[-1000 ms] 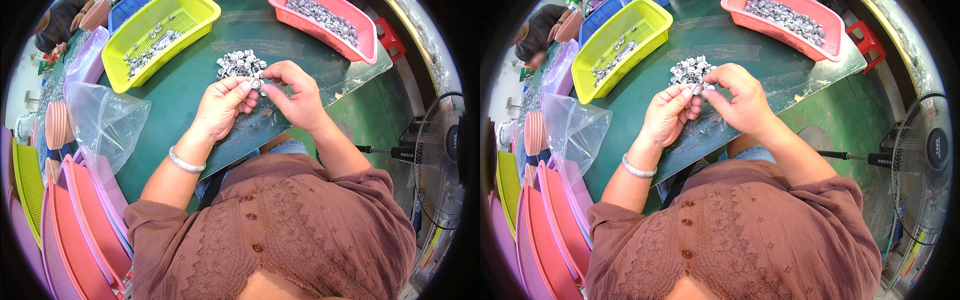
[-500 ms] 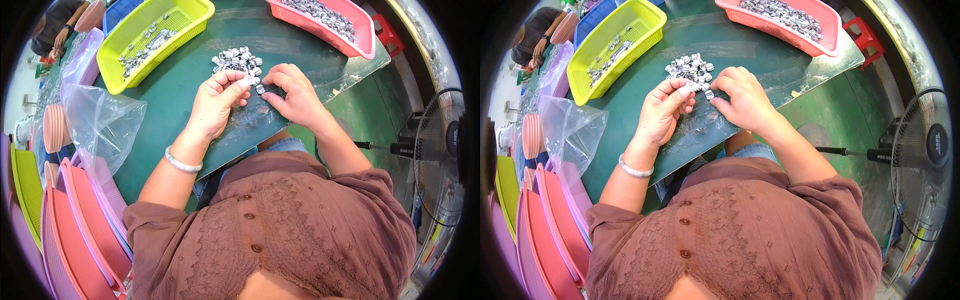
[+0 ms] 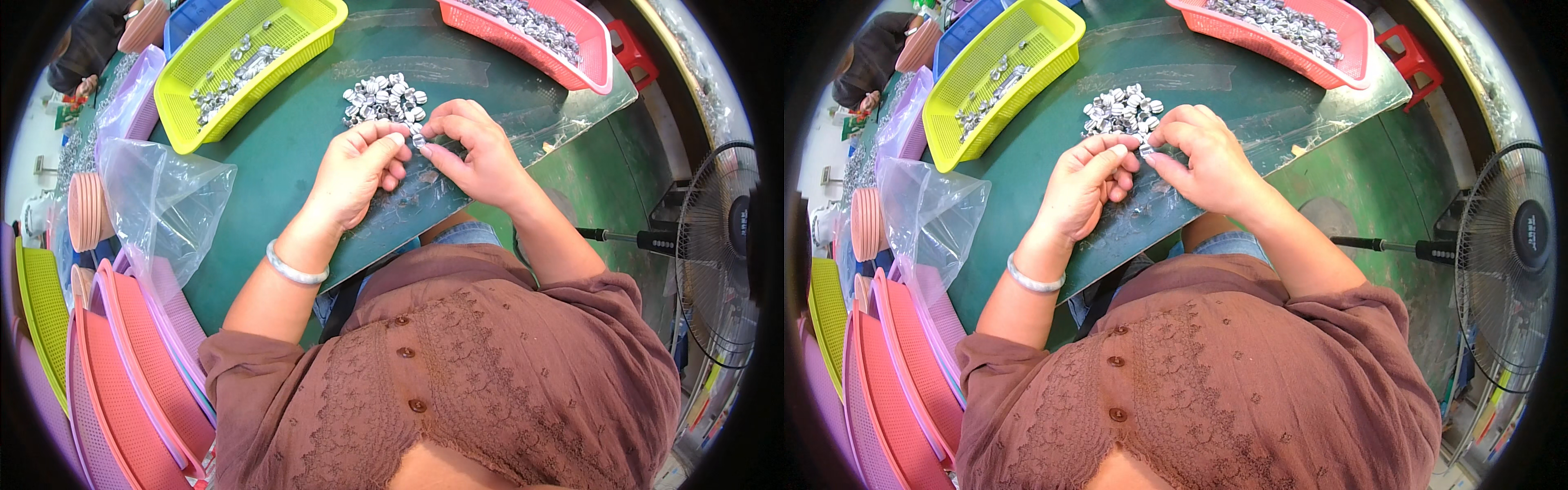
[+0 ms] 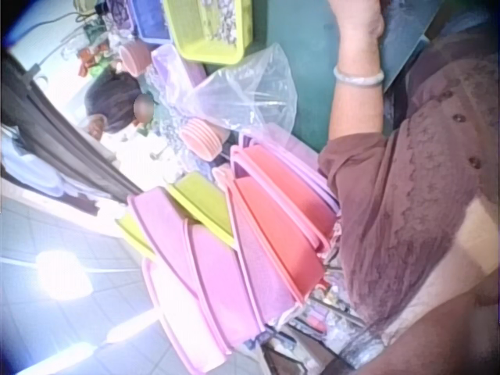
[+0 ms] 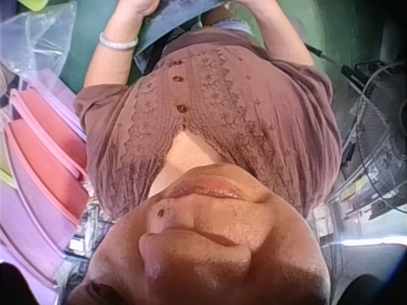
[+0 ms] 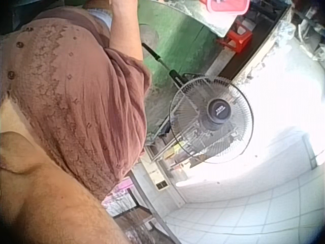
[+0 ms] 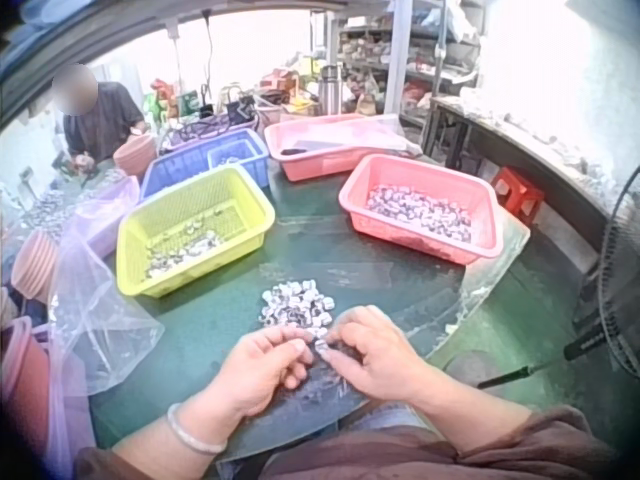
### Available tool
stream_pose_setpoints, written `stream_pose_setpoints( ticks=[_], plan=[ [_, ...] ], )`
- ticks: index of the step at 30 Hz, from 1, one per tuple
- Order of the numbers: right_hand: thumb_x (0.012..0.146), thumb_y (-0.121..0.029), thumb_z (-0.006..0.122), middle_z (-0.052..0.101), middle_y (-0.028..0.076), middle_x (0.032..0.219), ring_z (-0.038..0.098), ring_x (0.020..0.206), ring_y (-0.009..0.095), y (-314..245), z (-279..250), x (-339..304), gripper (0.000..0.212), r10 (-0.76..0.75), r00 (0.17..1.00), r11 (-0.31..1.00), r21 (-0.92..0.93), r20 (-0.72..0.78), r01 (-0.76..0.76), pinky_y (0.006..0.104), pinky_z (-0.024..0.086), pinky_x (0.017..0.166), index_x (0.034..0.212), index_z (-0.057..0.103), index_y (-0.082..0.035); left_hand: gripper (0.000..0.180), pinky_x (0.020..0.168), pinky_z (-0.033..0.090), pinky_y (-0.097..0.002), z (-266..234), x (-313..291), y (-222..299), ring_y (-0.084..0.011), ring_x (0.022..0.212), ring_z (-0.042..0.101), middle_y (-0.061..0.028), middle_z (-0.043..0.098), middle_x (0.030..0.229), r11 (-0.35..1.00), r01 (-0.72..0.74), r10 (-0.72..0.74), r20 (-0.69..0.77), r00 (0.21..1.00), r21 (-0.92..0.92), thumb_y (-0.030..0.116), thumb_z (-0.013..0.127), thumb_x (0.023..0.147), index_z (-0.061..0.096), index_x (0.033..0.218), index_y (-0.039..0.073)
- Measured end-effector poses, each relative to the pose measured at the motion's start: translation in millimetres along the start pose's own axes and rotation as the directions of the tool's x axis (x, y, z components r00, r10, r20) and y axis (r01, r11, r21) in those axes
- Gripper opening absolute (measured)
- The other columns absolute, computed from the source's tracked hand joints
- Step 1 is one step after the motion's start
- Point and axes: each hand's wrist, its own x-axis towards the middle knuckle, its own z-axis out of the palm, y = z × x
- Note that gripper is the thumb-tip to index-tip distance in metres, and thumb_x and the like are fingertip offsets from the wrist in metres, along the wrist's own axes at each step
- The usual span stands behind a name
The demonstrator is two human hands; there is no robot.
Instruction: The person sits at a workstation and assembles small metal components by hand, picking pieces from a pile and joining them before placing them into a pink container.
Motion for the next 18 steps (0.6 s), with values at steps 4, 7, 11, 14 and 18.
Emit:
stream_pose_setpoints(
  ticks=[4,7,11,14,18],
  plan=[
    [0.07,-0.008,0.065,0.055,0.009,0.086,0.051,0.08,0.027,-6,0,2,0.015,-0.082,0.996,0.996,0.026,-0.036,0.083,0.0347,0.042,0.069,0.082,0.058,-0.004,0.015,0.046,0.038,-0.0163,3,-3,-2,-0.0055,0.053,0.048,-0.0009,0.058,0.069,0.998,0.045,-0.047,0.045,0.998,0.046,0.019,0.054,0.088,0.06,0.088,0.005],
    [0.069,-0.007,0.065,0.055,0.01,0.086,0.052,0.081,0.028,-8,1,3,0.016,-0.095,0.994,0.994,0.044,-0.057,0.097,0.0346,0.043,0.07,0.084,0.058,-0.004,0.015,0.045,0.037,-0.016,3,-3,0,-0.0053,0.053,0.048,-0.0008,0.058,0.069,0.998,0.056,-0.058,0.046,0.997,0.034,0.018,0.054,0.088,0.06,0.088,0.005],
    [0.072,-0.004,0.062,0.057,0.01,0.089,0.055,0.082,0.023,-5,1,2,0.015,-0.074,0.995,0.992,0.096,-0.063,0.08,0.0308,0.045,0.07,0.086,0.057,-0.002,0.015,0.047,0.038,-0.0164,3,-4,0,-0.0055,0.055,0.049,-0.0004,0.058,0.07,0.998,0.052,-0.053,0.027,0.998,0.032,0.018,0.053,0.088,0.06,0.089,0.005],
    [0.077,-0.001,0.058,0.058,0.01,0.092,0.057,0.08,0.017,2,0,1,0.015,0.434,0.895,0.559,0.748,0.103,-0.357,0.0264,0.046,0.07,0.091,0.056,0.0,0.016,0.049,0.039,-0.0173,2,-3,1,-0.0059,0.058,0.05,0.0,0.057,0.071,0.999,0.031,-0.031,0.004,1.0,0.009,0.017,0.053,0.088,0.06,0.091,0.004],
    [0.076,0.001,0.054,0.058,0.007,0.086,0.056,0.073,0.011,7,-13,11,0.019,0.509,0.834,0.194,0.915,0.213,-0.352,0.0234,0.046,0.067,0.095,0.055,0.002,0.017,0.052,0.041,-0.0183,3,-2,1,-0.0064,0.061,0.051,0.0003,0.057,0.072,1.0,0.011,-0.011,-0.041,0.999,0.006,0.016,0.052,0.088,0.06,0.093,0.003]
  ],
)
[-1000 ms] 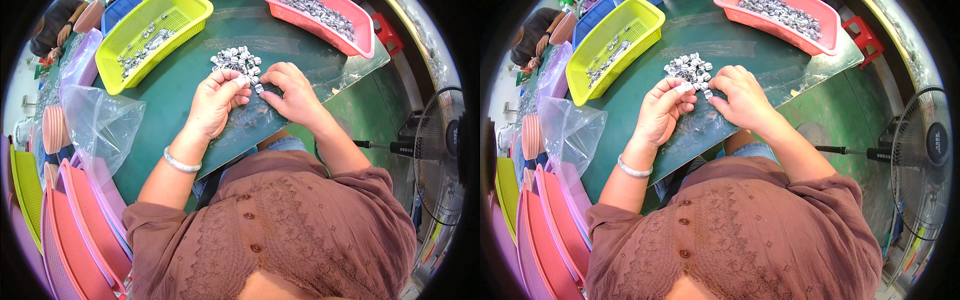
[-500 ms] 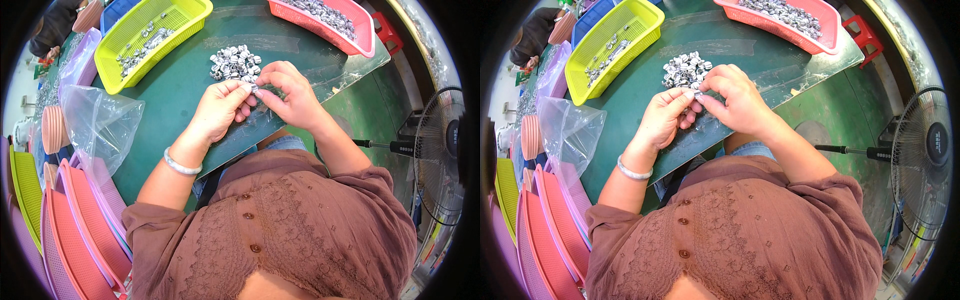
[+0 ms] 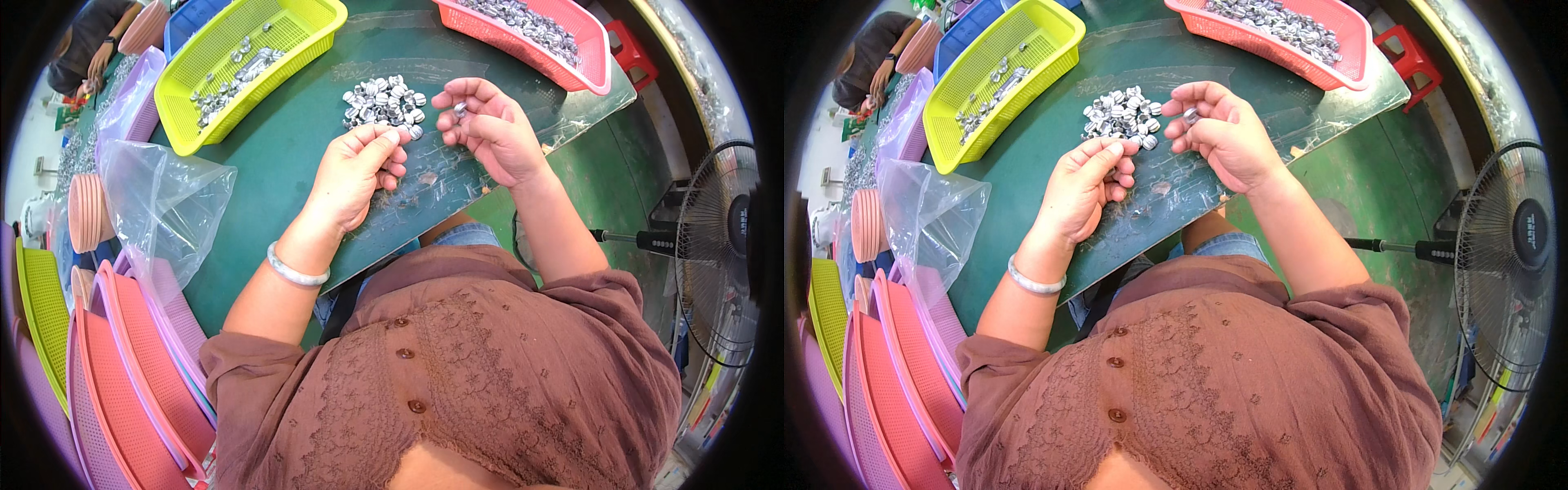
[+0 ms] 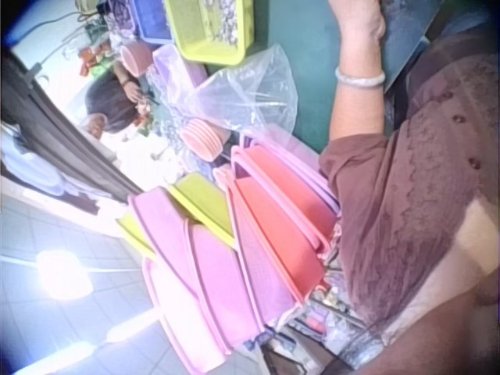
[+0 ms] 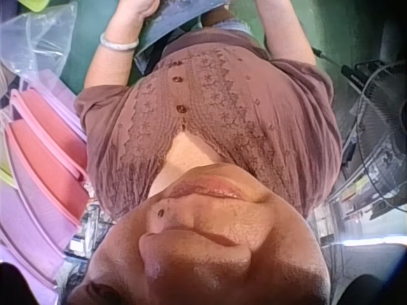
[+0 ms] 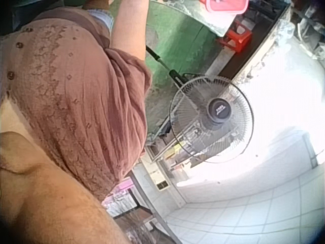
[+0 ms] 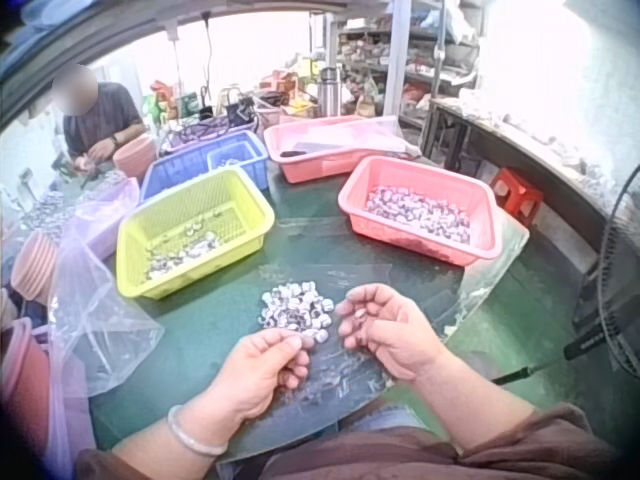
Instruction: The person sits at a workstation and assembles small metal components by hand, picking pieces from a pile and joining them before placing them into a pink container.
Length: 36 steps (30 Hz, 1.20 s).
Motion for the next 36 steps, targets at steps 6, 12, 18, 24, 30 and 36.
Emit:
stream_pose_setpoints(
  ticks=[6,12,18,24,30,36],
  plan=[
    [0.071,-0.022,0.066,0.057,0.007,0.079,0.058,0.073,0.022,15,13,3,0.02,-0.277,0.933,0.028,-0.969,0.228,0.245,0.0318,0.046,0.062,0.078,0.06,-0.005,0.014,0.049,0.041,-0.018,-2,2,-1,-0.0068,0.058,0.051,0.0002,0.057,0.071,1.0,-0.001,0.001,-0.053,0.999,0.005,0.016,0.053,0.087,0.06,0.09,0.004],
    [0.074,-0.018,0.066,0.055,0.003,0.071,0.053,0.064,0.015,16,12,6,0.019,-0.191,0.964,0.185,-0.958,0.185,0.22,0.0279,0.044,0.059,0.085,0.061,-0.003,0.013,0.048,0.04,-0.0177,-2,1,1,-0.0069,0.056,0.05,0.0005,0.056,0.069,1.0,-0.003,0.004,-0.063,0.998,0.011,0.016,0.055,0.086,0.06,0.087,0.004],
    [0.084,-0.013,0.058,0.055,-0.003,0.071,0.042,0.057,0.002,5,13,1,0.021,0.166,0.977,0.911,-0.399,0.133,-0.1,0.015,0.034,0.049,0.1,0.061,0.0,0.018,0.046,0.04,-0.0169,0,-1,2,-0.007,0.055,0.05,-0.0003,0.056,0.069,1.0,0.023,-0.022,0.023,0.999,-0.004,0.019,0.053,0.088,0.061,0.089,0.003],
    [0.085,-0.016,0.057,0.056,-0.003,0.072,0.042,0.06,0.0,8,16,-1,0.019,0.202,0.969,0.933,-0.329,0.14,-0.147,0.0138,0.034,0.051,0.096,0.064,-0.003,0.02,0.043,0.037,-0.0165,1,-3,5,-0.0075,0.05,0.049,-0.0005,0.056,0.065,0.997,0.045,-0.044,0.007,0.999,-0.059,0.021,0.053,0.087,0.063,0.085,0.003],
    [0.086,-0.014,0.055,0.059,-0.002,0.078,0.048,0.067,0.004,11,24,-6,0.021,0.064,0.98,0.893,-0.45,0.188,0.028,0.0188,0.042,0.063,0.1,0.062,-0.002,0.019,0.04,0.034,-0.0164,-1,-1,5,-0.0056,0.047,0.047,0.0008,0.055,0.06,0.993,0.066,-0.066,0.003,0.998,-0.1,0.023,0.058,0.084,0.063,0.079,0.005],
    [0.085,-0.012,0.056,0.06,0.0,0.08,0.05,0.069,0.006,17,21,-4,0.02,-0.017,0.99,0.887,-0.455,0.138,0.079,0.0205,0.043,0.065,0.1,0.06,0.0,0.018,0.039,0.032,-0.0161,6,-4,4,-0.0071,0.047,0.046,-0.0005,0.055,0.061,0.997,0.036,-0.043,-0.099,0.994,-0.074,0.02,0.056,0.085,0.062,0.079,0.004]
  ],
)
